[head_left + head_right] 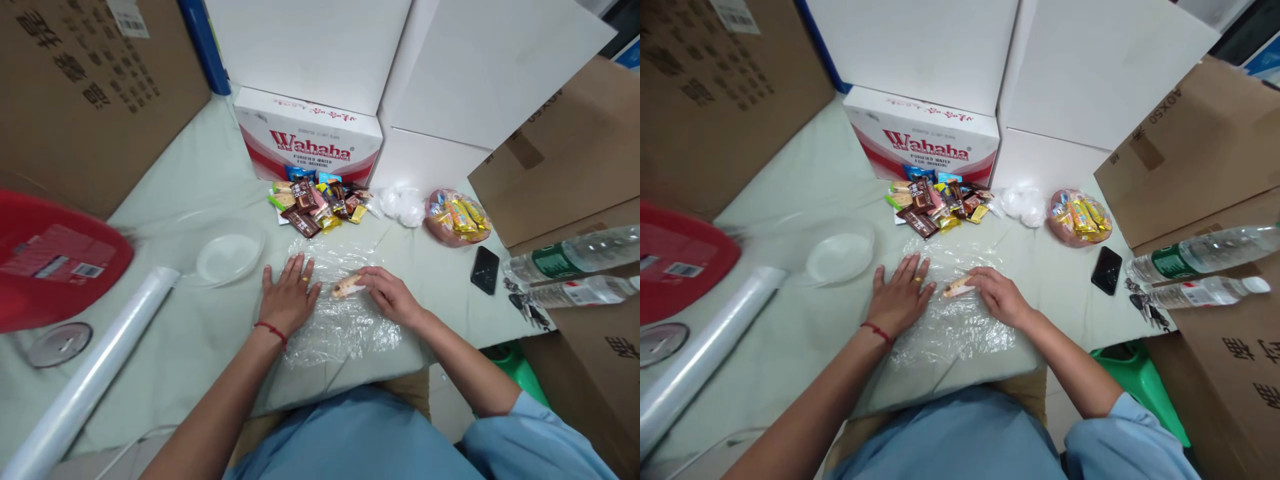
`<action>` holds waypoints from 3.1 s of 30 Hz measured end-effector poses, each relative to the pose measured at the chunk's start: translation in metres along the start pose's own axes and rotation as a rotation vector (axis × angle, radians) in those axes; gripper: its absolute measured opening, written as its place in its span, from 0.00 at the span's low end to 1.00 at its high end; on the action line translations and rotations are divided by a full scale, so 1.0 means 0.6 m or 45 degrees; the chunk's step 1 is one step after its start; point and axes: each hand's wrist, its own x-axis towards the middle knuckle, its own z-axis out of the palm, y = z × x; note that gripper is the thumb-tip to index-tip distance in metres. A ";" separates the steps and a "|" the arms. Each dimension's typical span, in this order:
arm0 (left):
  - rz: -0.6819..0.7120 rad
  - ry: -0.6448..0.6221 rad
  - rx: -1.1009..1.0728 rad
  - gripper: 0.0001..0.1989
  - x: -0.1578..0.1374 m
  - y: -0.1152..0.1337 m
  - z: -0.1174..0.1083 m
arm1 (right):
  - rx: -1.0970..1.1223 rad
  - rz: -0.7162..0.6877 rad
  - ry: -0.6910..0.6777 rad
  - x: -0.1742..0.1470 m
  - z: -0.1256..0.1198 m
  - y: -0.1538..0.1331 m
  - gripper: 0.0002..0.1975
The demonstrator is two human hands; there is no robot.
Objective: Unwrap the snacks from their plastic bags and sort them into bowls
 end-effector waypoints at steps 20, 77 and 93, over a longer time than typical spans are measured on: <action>0.005 0.038 -0.060 0.31 -0.001 -0.003 0.004 | -0.482 0.371 -0.549 0.051 0.033 -0.055 0.25; -0.385 0.515 -0.516 0.21 -0.027 -0.059 -0.027 | -0.486 0.203 -0.525 0.075 0.054 -0.061 0.17; 0.333 0.543 -0.238 0.22 -0.042 0.030 0.013 | -0.067 0.304 -0.528 0.104 0.003 -0.017 0.15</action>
